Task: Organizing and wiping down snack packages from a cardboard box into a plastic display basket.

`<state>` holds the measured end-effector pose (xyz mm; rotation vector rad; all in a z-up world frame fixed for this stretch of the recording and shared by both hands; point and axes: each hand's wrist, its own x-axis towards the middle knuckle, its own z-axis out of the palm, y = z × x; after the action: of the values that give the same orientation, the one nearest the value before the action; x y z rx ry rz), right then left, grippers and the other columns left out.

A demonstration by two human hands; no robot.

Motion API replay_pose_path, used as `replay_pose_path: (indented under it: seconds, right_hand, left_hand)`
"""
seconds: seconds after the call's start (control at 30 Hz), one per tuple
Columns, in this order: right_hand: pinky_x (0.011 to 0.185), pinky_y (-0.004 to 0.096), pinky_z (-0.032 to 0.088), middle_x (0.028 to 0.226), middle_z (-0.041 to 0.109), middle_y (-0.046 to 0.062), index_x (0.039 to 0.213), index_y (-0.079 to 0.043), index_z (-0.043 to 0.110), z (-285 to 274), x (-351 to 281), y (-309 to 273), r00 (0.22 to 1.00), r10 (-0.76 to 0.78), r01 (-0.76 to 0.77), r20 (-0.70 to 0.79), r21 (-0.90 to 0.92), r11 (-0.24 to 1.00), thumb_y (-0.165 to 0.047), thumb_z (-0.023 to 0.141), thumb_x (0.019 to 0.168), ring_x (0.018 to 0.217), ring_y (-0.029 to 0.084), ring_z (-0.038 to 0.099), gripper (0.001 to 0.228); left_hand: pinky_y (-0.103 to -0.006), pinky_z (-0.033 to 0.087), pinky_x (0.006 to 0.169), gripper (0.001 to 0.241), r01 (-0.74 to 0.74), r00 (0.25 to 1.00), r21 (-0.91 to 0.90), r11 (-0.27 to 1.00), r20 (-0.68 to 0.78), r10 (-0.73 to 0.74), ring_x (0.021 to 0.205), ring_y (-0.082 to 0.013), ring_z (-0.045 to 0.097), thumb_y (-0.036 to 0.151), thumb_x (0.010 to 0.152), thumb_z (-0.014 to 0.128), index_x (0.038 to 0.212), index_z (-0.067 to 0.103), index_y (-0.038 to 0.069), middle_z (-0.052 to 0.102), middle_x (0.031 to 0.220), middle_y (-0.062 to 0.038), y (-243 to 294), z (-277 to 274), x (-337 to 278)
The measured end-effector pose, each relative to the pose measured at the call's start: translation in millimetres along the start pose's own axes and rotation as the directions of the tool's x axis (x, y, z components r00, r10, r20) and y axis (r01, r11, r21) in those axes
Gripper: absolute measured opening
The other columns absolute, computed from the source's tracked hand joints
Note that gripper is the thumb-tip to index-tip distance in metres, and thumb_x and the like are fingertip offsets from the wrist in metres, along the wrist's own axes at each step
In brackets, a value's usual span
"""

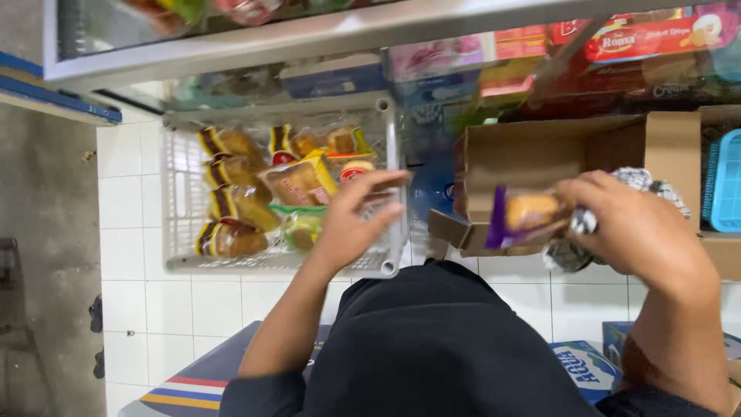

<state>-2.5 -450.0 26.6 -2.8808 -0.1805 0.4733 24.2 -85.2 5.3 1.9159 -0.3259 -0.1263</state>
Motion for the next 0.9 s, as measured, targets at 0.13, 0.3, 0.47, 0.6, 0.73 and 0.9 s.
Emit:
replay_pose_path:
  seconds: [0.13, 0.3, 0.47, 0.6, 0.73, 0.9]
  right_hand:
    - [0.074, 0.035, 0.058, 0.119, 0.070, -0.007, 0.129, -0.029, 0.065, -28, -35, -88, 0.987, -0.145, 0.155, 0.064, -0.191, 0.969, -0.021, 0.081, 0.073, 0.089, 0.021, 0.073, 0.059]
    - [0.065, 0.041, 0.053, 0.128, 0.071, 0.008, 0.125, -0.013, 0.068, -40, -49, -134, 0.811, -0.539, 0.510, -0.228, -0.177, 0.842, 0.003, 0.074, 0.066, 0.086, 0.025, 0.073, 0.062]
    - [0.105, 0.035, 0.052, 0.135, 0.066, 0.002, 0.124, -0.013, 0.070, 12, -62, -118, 0.647, -0.194, 0.534, -0.738, 0.257, 0.805, -0.011, 0.083, 0.099, 0.121, 0.024, 0.068, 0.029]
    - [0.111, 0.052, 0.044, 0.134, 0.062, 0.011, 0.117, -0.020, 0.074, 24, -29, -203, 0.555, -0.491, 0.749, -0.671, 0.147, 0.645, -0.024, 0.087, 0.072, 0.131, 0.039, 0.055, 0.047]
    - [0.113, 0.052, 0.042, 0.142, 0.061, 0.013, 0.118, -0.021, 0.076, 51, -6, -202, 0.548, -0.520, 0.699, -0.656, 0.018, 0.714, -0.016, 0.077, 0.075, 0.139, 0.041, 0.049, 0.044]
    - [0.115, 0.037, 0.043, 0.135, 0.067, 0.005, 0.136, -0.008, 0.065, 70, 2, -164, 0.572, -0.141, 0.616, -0.808, 0.309, 0.725, -0.020, 0.064, 0.108, 0.130, 0.023, 0.062, 0.030]
  left_hand:
    - [-0.0360, 0.054, 0.108, 0.071, 0.347, 0.839, -0.425, 0.836, 0.539, -0.074, 0.131, -0.0227, 0.060, 0.027, 0.098, 0.071, 0.158, 0.038, 0.010, 0.055, 0.148, -0.014, 7, 23, -4]
    - [-0.0359, 0.044, 0.115, 0.084, 0.354, 0.745, -0.512, 0.783, 0.661, 0.095, 0.141, -0.0230, 0.049, 0.023, 0.100, 0.071, 0.167, 0.024, 0.009, 0.043, 0.160, -0.016, -11, 19, -33]
    - [-0.0319, 0.045, 0.113, 0.079, 0.448, 0.877, -0.788, 0.422, 0.478, -0.038, 0.139, -0.0209, 0.049, 0.015, 0.102, 0.061, 0.169, 0.019, 0.015, 0.040, 0.163, -0.011, -16, 0, -58]
    - [-0.0372, 0.052, 0.103, 0.069, 0.497, 0.867, -0.857, 0.135, 0.496, -0.041, 0.131, -0.0250, 0.055, 0.020, 0.104, 0.056, 0.165, 0.024, 0.014, 0.047, 0.153, -0.012, -70, 16, -84]
    - [-0.0451, 0.052, 0.106, 0.064, 0.536, 0.842, -0.825, 0.175, 0.537, -0.048, 0.132, -0.0301, 0.056, 0.022, 0.106, 0.060, 0.161, 0.032, 0.004, 0.052, 0.148, -0.017, -91, 3, -86]
    - [-0.0439, 0.040, 0.121, 0.082, 0.487, 0.850, -0.817, 0.310, 0.525, 0.050, 0.144, -0.0288, 0.046, 0.018, 0.097, 0.070, 0.166, 0.027, 0.010, 0.044, 0.157, -0.015, -32, -33, -91]
